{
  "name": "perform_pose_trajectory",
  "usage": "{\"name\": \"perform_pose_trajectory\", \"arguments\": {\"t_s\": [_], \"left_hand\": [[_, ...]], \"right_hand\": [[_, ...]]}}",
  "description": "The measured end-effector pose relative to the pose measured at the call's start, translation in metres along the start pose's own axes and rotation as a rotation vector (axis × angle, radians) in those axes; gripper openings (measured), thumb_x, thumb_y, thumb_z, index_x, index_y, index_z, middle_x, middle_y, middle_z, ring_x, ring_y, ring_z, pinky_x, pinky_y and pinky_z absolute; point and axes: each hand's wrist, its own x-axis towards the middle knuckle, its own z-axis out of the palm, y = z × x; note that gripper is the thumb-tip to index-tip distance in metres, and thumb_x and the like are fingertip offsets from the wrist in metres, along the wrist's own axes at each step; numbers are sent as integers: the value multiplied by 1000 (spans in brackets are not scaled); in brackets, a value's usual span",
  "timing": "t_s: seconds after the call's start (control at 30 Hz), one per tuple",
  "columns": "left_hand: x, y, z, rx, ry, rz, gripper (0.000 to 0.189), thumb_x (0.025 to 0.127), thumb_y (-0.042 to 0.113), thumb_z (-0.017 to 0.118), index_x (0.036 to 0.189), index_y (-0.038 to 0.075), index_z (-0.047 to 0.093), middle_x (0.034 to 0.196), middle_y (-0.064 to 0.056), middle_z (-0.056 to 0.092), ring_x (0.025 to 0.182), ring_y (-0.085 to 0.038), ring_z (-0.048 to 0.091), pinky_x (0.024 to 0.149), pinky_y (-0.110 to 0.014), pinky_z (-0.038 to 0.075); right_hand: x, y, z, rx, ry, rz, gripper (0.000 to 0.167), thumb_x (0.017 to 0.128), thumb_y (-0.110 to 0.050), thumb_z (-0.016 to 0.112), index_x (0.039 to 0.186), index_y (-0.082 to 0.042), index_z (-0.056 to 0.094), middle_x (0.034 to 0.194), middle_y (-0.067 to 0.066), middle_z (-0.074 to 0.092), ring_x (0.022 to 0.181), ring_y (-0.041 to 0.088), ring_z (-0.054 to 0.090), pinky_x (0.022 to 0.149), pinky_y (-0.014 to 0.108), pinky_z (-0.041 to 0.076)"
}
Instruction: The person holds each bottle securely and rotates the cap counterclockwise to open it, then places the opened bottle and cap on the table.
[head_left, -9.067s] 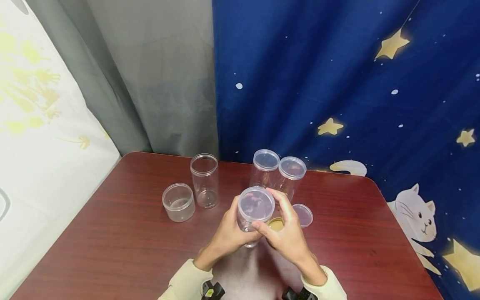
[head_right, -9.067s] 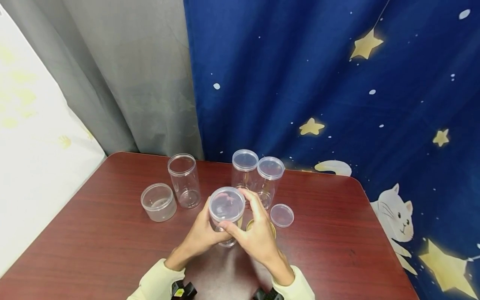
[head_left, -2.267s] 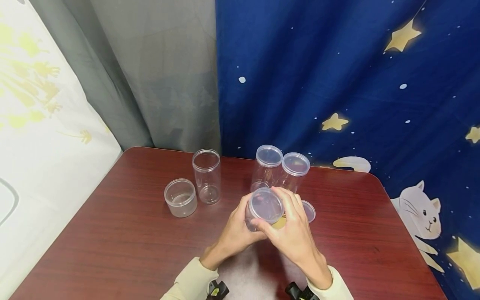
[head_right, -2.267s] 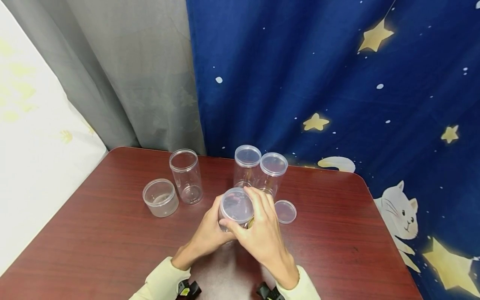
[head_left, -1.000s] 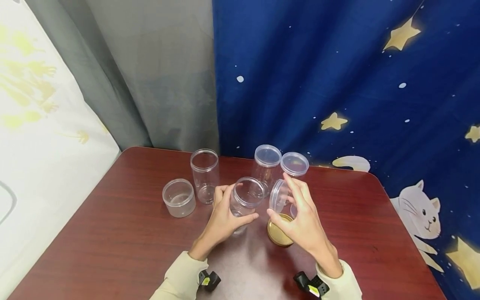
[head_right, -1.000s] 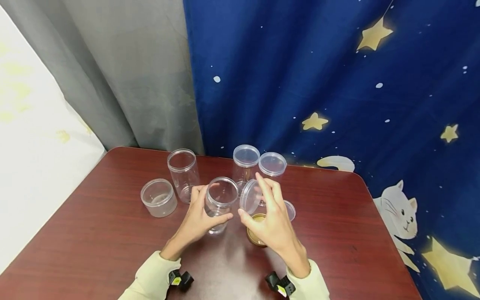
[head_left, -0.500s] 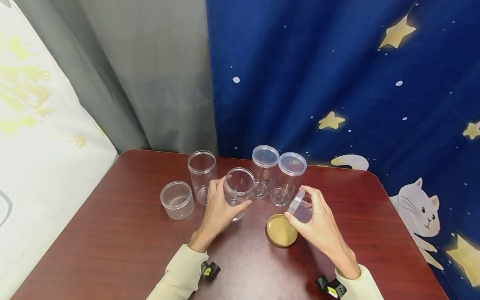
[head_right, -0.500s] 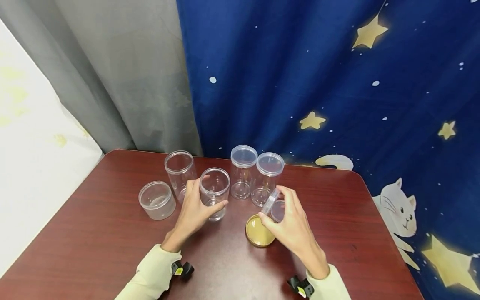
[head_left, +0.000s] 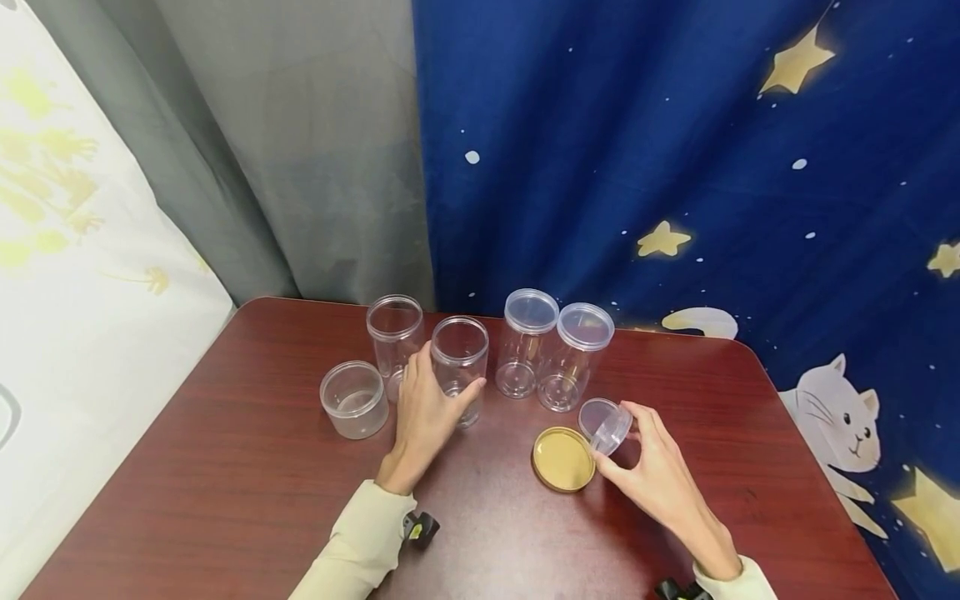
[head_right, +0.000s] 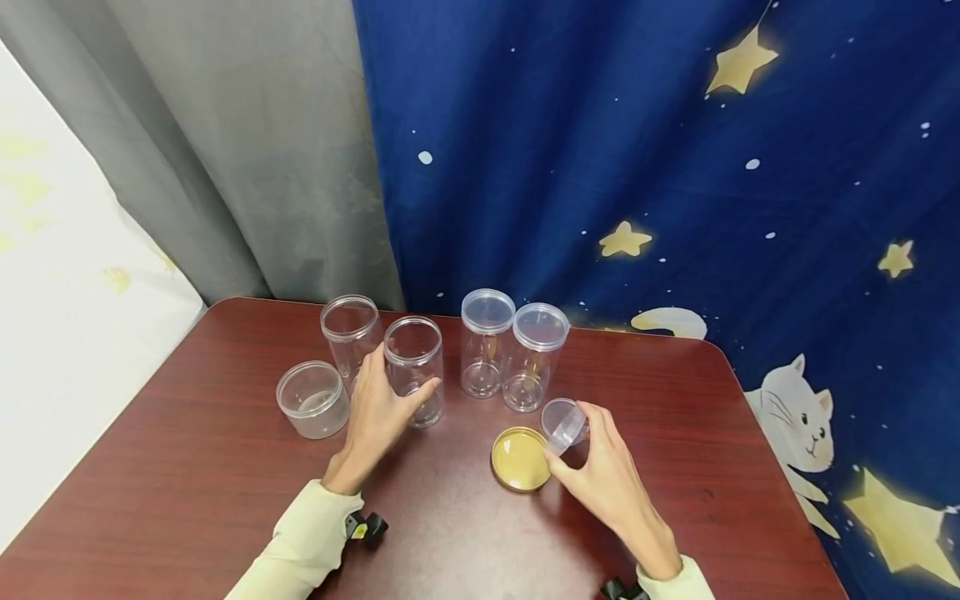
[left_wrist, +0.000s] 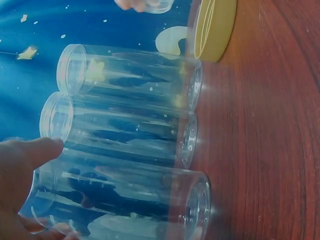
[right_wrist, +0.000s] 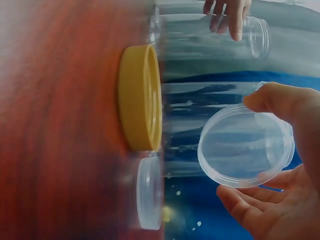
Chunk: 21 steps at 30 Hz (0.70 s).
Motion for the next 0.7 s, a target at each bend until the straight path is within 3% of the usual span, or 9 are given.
{"name": "perform_pose_trajectory", "arguments": {"t_s": [0.37, 0.7], "left_hand": [[9, -9, 1, 73, 70, -49, 93, 72, 38, 87, 140, -5, 40, 120, -24, 56, 111, -43, 53, 98, -54, 42], [14, -18, -2, 69, 104, -41, 94, 73, 31, 88, 139, -9, 37, 122, -29, 53, 115, -45, 51, 103, -53, 40]], "right_hand": [[-14, 14, 0, -57, -135, 119, 75, 71, -25, 88, 128, 3, 49, 113, 18, 62, 94, 31, 67, 85, 50, 55], [-16, 20, 1, -108, -163, 103, 74, 72, -32, 87, 127, 3, 51, 112, 17, 62, 90, 26, 63, 78, 44, 54]]}}
